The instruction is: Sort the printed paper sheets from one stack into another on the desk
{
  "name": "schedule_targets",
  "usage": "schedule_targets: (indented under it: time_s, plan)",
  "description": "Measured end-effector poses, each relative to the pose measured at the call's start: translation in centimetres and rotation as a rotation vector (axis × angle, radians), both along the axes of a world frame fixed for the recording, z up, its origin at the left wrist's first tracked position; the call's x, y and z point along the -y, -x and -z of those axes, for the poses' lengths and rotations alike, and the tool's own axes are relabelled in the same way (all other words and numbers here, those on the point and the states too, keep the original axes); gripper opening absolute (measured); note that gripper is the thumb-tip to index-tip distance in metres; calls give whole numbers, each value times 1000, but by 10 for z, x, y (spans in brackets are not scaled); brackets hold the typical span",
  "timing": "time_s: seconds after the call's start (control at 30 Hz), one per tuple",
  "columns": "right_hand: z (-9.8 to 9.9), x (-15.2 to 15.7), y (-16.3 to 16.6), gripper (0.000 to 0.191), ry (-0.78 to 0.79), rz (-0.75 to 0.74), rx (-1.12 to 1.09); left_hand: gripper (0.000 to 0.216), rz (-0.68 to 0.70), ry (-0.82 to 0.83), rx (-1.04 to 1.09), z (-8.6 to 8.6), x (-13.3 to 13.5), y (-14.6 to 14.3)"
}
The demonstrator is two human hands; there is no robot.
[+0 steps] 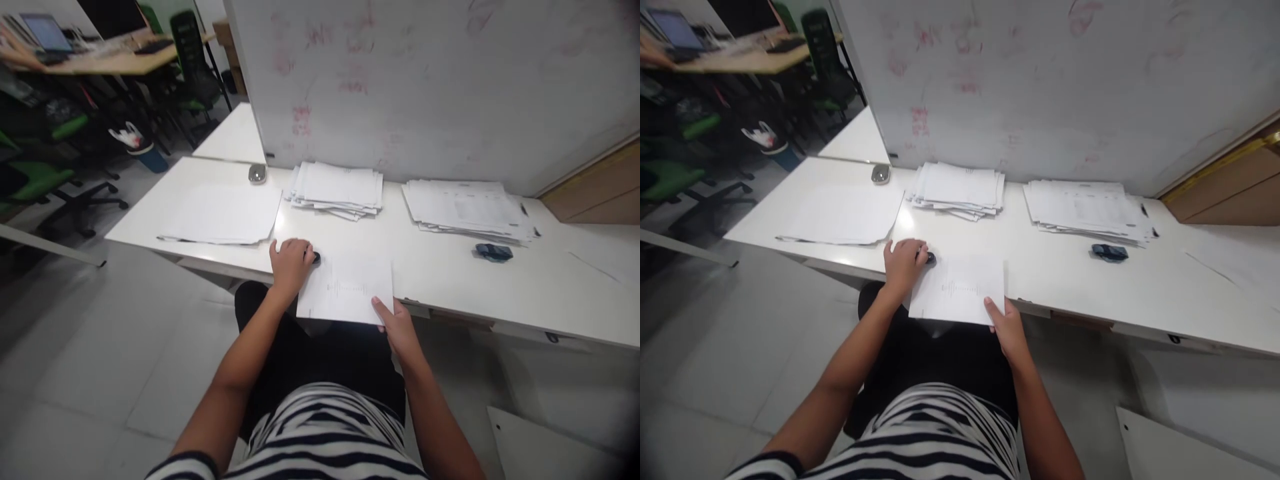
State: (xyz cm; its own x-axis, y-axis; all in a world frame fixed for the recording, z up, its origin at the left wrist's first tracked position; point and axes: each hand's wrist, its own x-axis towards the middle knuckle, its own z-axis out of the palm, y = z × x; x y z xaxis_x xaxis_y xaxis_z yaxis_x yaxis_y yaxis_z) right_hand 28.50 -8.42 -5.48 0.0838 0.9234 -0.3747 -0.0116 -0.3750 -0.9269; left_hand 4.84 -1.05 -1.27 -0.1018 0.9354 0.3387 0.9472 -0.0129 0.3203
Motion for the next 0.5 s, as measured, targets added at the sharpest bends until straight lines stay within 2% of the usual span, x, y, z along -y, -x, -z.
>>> schedule_targets:
  time_s: [0.23,0.4,0.5]
  plan:
    - [-2,-2,-6,45,-31,-70,87,40,-65,-136,-55,8,5,3]
    - [-29,-9,-40,44,-44,-77,243,39,-64,-178,-72,12,0,3]
    - [-43,-7,-64,42,-114,38,301,40,-56,-215,-100,17,-1,4]
